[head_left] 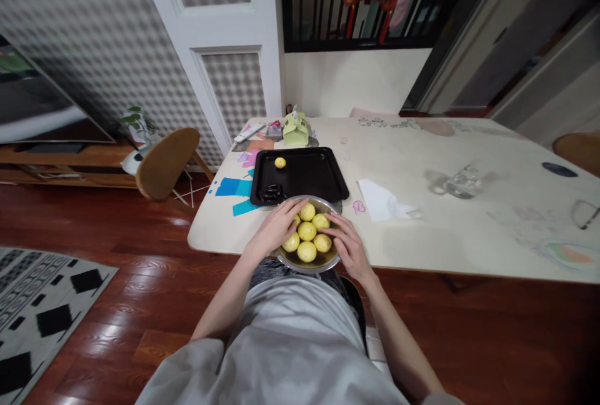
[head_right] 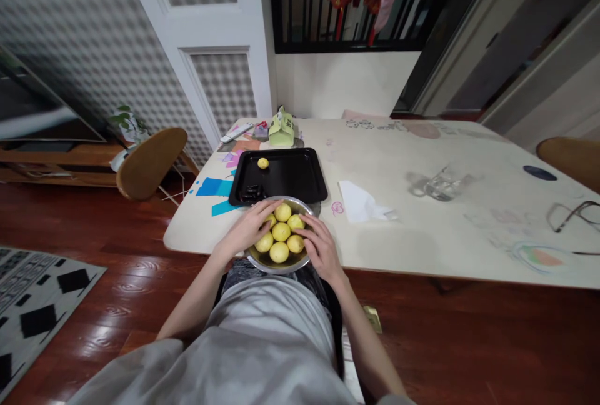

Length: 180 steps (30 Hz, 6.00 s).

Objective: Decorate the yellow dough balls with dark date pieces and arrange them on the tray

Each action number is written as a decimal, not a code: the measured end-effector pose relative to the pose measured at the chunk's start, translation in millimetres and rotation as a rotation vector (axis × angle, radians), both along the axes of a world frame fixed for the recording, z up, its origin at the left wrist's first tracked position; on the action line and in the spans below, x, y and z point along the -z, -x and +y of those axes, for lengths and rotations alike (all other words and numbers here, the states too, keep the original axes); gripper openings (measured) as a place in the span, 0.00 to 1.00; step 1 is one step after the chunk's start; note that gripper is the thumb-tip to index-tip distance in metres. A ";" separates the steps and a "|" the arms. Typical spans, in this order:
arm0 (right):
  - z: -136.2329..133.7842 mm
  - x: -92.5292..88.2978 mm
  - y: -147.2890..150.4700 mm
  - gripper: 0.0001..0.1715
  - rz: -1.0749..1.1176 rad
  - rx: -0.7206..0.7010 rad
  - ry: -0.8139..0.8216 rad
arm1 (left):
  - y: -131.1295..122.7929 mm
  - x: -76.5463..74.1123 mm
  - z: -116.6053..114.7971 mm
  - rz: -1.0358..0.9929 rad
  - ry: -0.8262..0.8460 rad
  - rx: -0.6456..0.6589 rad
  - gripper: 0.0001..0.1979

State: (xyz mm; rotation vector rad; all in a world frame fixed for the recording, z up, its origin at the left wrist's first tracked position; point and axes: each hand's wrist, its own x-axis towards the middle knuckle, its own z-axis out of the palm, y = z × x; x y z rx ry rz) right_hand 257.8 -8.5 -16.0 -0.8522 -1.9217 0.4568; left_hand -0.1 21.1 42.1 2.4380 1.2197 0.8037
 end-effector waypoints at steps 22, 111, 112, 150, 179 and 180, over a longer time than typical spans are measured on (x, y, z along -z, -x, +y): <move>0.0 0.5 0.9 0.22 0.001 0.006 0.012 | 19.8 -12.1 37.4 0.015 -0.212 -0.212 0.28; -2.3 4.0 -1.4 0.22 -0.006 0.025 -0.030 | 47.8 41.4 56.4 -0.163 -0.129 -0.507 0.10; -2.2 4.1 -1.4 0.22 -0.006 0.024 -0.031 | 47.4 40.9 54.9 -0.172 -0.137 -0.499 0.11; -2.5 1.8 -0.9 0.22 -0.007 0.021 -0.033 | 0.6 13.1 -29.2 -0.280 -0.090 -0.154 0.10; -3.6 2.0 -1.7 0.22 -0.006 0.009 -0.042 | -2.0 13.4 -30.7 -0.296 -0.172 -0.135 0.09; -3.7 2.1 -1.7 0.22 -0.005 0.009 -0.042 | -2.0 12.4 -31.1 -0.298 -0.177 -0.142 0.09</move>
